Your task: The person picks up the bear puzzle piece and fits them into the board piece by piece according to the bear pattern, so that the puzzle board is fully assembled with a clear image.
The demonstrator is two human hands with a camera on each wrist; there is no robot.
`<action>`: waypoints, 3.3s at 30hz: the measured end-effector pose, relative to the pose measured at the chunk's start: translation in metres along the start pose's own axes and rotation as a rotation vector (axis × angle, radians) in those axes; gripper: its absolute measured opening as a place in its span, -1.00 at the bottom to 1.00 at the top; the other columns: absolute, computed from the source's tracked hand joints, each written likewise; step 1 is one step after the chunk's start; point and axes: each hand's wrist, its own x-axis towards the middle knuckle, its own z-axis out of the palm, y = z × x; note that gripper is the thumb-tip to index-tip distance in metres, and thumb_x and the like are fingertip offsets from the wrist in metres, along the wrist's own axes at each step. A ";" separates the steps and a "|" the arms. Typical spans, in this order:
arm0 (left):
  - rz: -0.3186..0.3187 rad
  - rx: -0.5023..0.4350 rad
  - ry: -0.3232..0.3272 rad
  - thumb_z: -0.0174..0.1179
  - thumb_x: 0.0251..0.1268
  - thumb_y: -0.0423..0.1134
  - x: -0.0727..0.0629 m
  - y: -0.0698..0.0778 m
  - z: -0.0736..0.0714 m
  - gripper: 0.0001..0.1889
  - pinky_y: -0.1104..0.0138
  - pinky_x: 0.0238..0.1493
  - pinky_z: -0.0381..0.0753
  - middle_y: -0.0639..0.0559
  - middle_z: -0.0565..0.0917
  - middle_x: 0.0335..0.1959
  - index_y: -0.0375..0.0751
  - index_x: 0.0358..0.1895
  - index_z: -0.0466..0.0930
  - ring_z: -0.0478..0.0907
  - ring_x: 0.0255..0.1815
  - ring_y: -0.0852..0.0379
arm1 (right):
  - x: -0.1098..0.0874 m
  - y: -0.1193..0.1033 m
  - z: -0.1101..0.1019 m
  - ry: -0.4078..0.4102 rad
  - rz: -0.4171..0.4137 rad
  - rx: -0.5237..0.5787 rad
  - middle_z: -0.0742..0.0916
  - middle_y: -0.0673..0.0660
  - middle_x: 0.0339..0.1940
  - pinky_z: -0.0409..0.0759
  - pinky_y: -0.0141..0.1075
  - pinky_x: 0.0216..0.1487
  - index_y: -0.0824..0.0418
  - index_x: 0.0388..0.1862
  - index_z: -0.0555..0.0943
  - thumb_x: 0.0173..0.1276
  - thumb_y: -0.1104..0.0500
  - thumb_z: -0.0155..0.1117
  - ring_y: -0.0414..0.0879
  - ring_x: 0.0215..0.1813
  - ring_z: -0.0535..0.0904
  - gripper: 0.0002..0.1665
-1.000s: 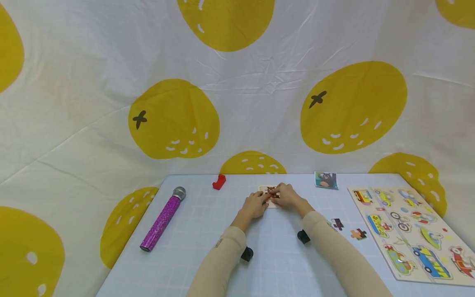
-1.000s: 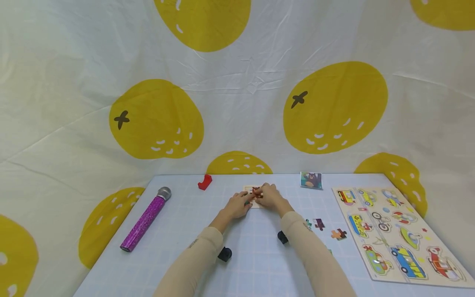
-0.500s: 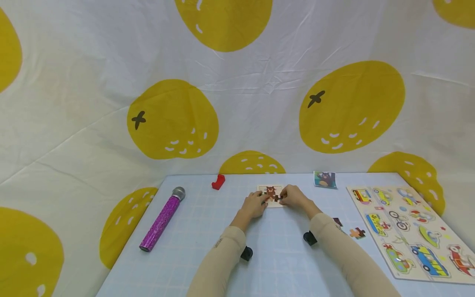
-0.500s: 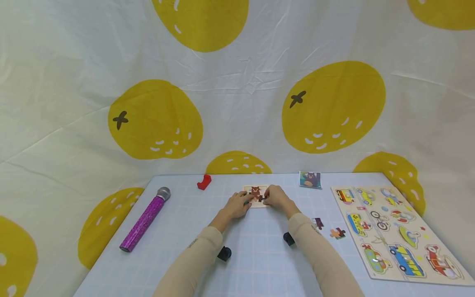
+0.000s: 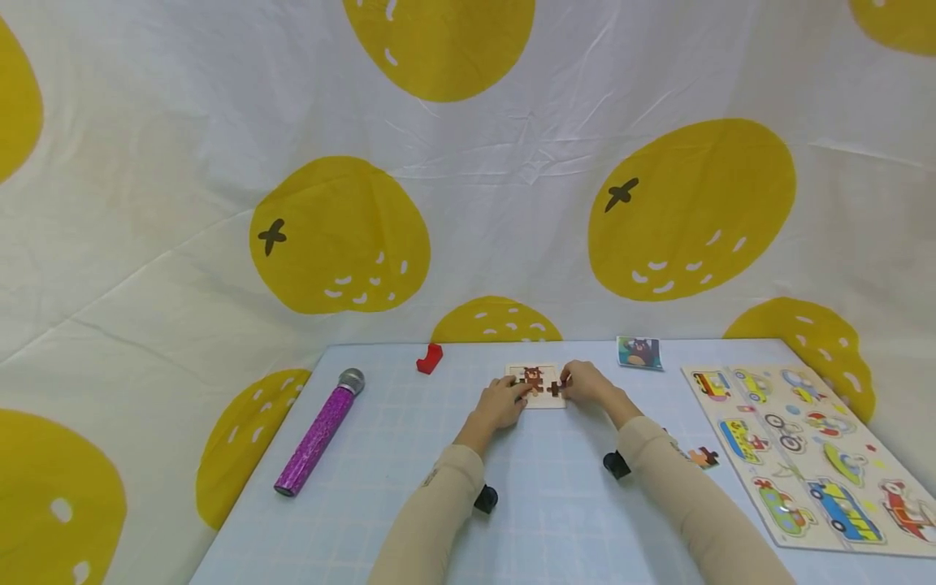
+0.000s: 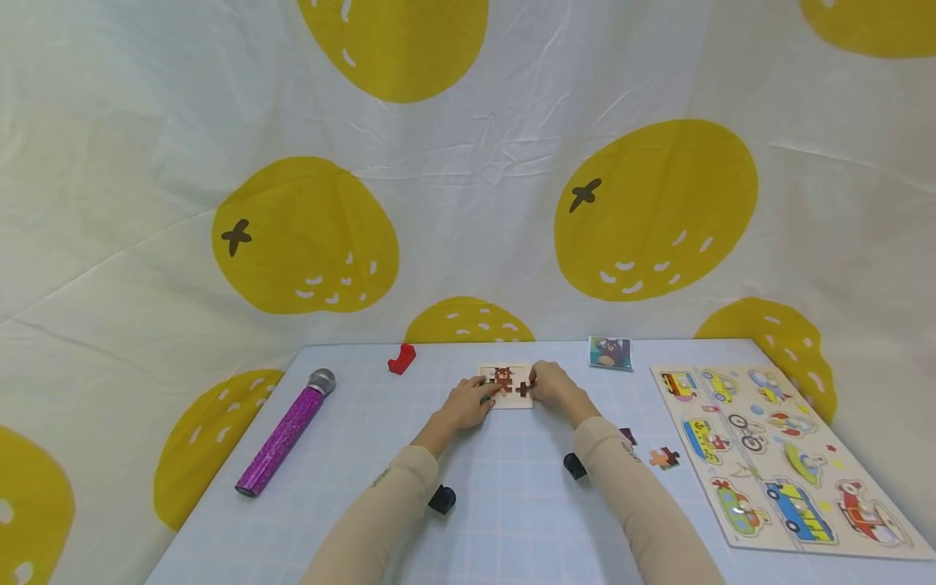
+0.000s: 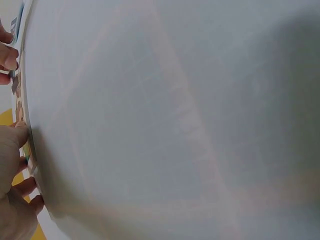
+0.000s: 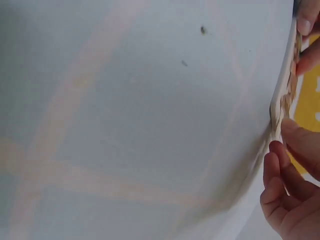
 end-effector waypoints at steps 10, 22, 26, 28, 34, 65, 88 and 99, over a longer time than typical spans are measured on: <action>-0.002 0.010 -0.010 -0.06 0.46 -0.08 0.000 -0.001 0.001 -0.58 0.06 0.24 0.36 -0.08 0.31 0.37 0.14 0.34 0.35 0.30 0.30 -0.11 | 0.008 -0.008 0.010 0.130 -0.123 -0.001 0.61 0.38 0.05 0.42 0.12 0.16 0.40 0.05 0.58 0.26 0.25 0.27 0.31 0.15 0.46 -0.60; -0.011 -0.040 0.022 0.02 0.41 -0.04 0.002 -0.004 0.003 -0.49 0.12 0.19 0.41 -0.07 0.39 0.30 -0.18 0.32 0.28 0.35 0.26 -0.05 | 0.015 -0.020 0.029 0.149 -0.157 -0.131 0.66 0.19 0.06 0.45 0.15 -0.05 0.22 -0.19 0.73 0.27 0.22 0.28 0.25 0.05 0.45 -0.82; -0.014 -0.056 0.039 0.04 0.39 -0.06 0.002 -0.005 0.003 -0.56 0.14 0.13 0.45 -0.09 0.44 0.24 -0.21 0.22 0.35 0.40 0.19 -0.04 | 0.018 -0.022 0.029 0.155 -0.170 -0.164 0.69 0.14 -0.02 0.45 0.15 -0.04 0.20 -0.23 0.73 0.26 0.23 0.29 0.21 0.06 0.45 -0.86; -0.011 -0.045 0.037 0.04 0.39 -0.05 0.001 -0.006 0.003 -0.57 0.14 0.13 0.45 -0.09 0.44 0.24 -0.21 0.20 0.36 0.40 0.19 -0.04 | 0.018 -0.023 0.029 0.146 -0.167 -0.166 0.70 0.15 -0.04 0.44 0.15 -0.03 0.20 -0.15 0.71 0.26 0.26 0.29 0.20 0.05 0.46 -0.81; 0.000 -0.032 0.032 0.03 0.40 -0.04 0.000 -0.007 0.003 -0.53 0.13 0.19 0.41 -0.09 0.40 0.28 -0.24 0.25 0.33 0.37 0.24 -0.05 | 0.019 -0.026 0.029 0.099 -0.149 -0.160 0.63 0.18 0.09 0.39 0.14 -0.02 0.22 0.01 0.67 0.27 0.32 0.24 0.22 0.10 0.40 -0.69; 0.023 -0.042 0.045 0.05 0.39 -0.07 -0.004 -0.004 -0.004 -0.51 0.12 0.13 0.45 -0.11 0.42 0.27 -0.29 0.26 0.34 0.40 0.18 -0.07 | 0.019 -0.032 0.033 0.110 -0.195 -0.201 0.66 0.13 -0.03 0.32 0.07 -0.14 0.14 -0.21 0.73 0.28 0.06 0.30 0.14 -0.06 0.44 -0.79; 0.022 -0.057 0.072 0.09 0.37 -0.09 -0.004 -0.006 -0.003 -0.61 0.12 0.08 0.48 -0.10 0.46 0.21 -0.22 0.16 0.40 0.43 0.13 -0.06 | 0.011 -0.035 0.027 0.027 -0.147 -0.187 0.54 0.22 0.13 0.37 0.14 -0.07 0.17 0.13 0.60 0.32 0.14 0.25 0.23 0.07 0.40 -0.60; 0.025 -0.065 0.059 0.06 0.39 -0.09 -0.004 -0.004 -0.002 -0.56 0.10 0.17 0.44 -0.09 0.41 0.29 -0.20 0.24 0.39 0.39 0.23 -0.07 | 0.019 -0.031 0.028 0.050 -0.120 -0.128 0.61 0.22 0.06 0.34 0.36 -0.01 0.16 0.01 0.67 0.24 0.23 0.32 0.26 0.10 0.46 -0.67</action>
